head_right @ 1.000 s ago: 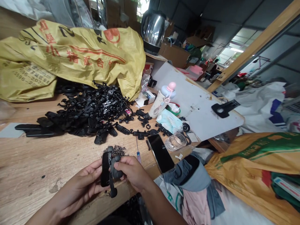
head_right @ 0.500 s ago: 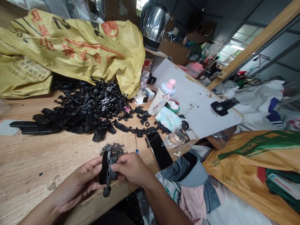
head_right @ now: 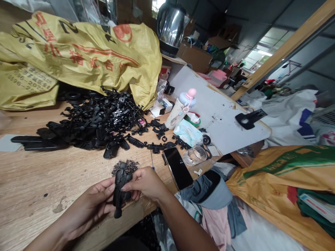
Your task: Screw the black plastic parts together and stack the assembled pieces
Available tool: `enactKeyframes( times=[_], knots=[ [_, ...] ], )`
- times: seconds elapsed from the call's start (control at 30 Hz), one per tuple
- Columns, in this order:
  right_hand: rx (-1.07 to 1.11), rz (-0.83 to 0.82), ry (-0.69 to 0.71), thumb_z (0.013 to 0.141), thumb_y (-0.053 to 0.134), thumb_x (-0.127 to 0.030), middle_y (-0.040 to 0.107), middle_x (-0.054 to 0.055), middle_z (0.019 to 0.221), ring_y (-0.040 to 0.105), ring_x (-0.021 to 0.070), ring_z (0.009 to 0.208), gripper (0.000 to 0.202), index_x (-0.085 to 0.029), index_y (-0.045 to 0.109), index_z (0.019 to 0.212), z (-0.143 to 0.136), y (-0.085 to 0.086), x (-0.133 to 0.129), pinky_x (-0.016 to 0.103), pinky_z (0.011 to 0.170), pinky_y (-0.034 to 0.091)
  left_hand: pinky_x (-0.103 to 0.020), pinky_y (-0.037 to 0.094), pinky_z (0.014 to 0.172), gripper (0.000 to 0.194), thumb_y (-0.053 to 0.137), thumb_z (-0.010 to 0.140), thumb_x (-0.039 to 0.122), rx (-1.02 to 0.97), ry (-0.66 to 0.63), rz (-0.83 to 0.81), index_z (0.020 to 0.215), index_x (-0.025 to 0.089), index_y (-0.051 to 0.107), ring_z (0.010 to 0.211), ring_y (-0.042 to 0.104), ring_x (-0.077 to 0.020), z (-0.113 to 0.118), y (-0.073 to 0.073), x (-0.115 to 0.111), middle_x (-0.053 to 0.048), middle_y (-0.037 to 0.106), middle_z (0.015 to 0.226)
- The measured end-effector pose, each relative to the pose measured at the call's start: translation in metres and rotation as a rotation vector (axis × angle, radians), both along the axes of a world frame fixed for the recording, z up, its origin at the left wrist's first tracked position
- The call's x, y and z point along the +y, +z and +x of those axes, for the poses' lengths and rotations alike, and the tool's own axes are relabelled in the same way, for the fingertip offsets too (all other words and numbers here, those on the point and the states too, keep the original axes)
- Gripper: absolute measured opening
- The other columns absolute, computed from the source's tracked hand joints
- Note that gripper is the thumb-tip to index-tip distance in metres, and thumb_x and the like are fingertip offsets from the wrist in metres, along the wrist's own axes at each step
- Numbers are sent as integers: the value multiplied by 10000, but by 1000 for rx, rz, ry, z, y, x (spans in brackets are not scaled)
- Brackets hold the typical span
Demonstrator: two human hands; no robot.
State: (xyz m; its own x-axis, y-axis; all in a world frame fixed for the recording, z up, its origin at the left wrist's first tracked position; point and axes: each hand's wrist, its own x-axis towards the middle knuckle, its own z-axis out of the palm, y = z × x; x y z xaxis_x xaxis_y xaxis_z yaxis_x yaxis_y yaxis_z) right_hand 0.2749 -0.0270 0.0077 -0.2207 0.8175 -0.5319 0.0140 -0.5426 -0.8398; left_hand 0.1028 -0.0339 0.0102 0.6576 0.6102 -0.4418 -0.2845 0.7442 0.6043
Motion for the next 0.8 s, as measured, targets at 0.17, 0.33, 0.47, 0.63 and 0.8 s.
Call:
enactKeyframes(
  times=[0.17,0.33,0.47,0.63,0.8],
  knots=[
    [2,-9,41,400,799,-420,538,-36,366,484,79,321,407,-128,523,464,-2,-3,1,175,345,370,-246,485,637,340,538,798,302,66,-13,40,1108,171,582,788,647,-189,0,0,1,-114,697,906],
    [43,-9,88,407,799,-412,559,-32,399,502,84,346,391,-117,556,488,-2,-13,-1,187,371,396,-254,450,712,294,517,811,306,65,-20,144,1061,182,608,794,613,-165,-1,1,-1,-85,686,926],
    [53,-24,112,409,794,-426,551,-35,393,490,83,333,399,-119,552,490,-1,-17,-1,190,356,391,-248,437,685,312,510,812,319,103,-54,167,1082,188,597,757,601,-157,-1,-1,-2,-80,681,940],
    [-63,11,125,452,777,-432,525,-49,380,490,84,346,392,-136,525,505,-4,-15,-2,192,373,405,-281,411,803,306,506,817,299,97,-20,184,1098,213,589,820,606,-170,1,-6,-4,-51,686,912],
    [-263,144,161,564,739,-309,483,-68,382,451,61,346,319,-159,467,489,-9,-6,-6,149,330,311,-276,442,717,285,517,803,355,124,4,97,1032,201,588,792,619,-170,-1,-3,-3,-53,682,911]
  ],
)
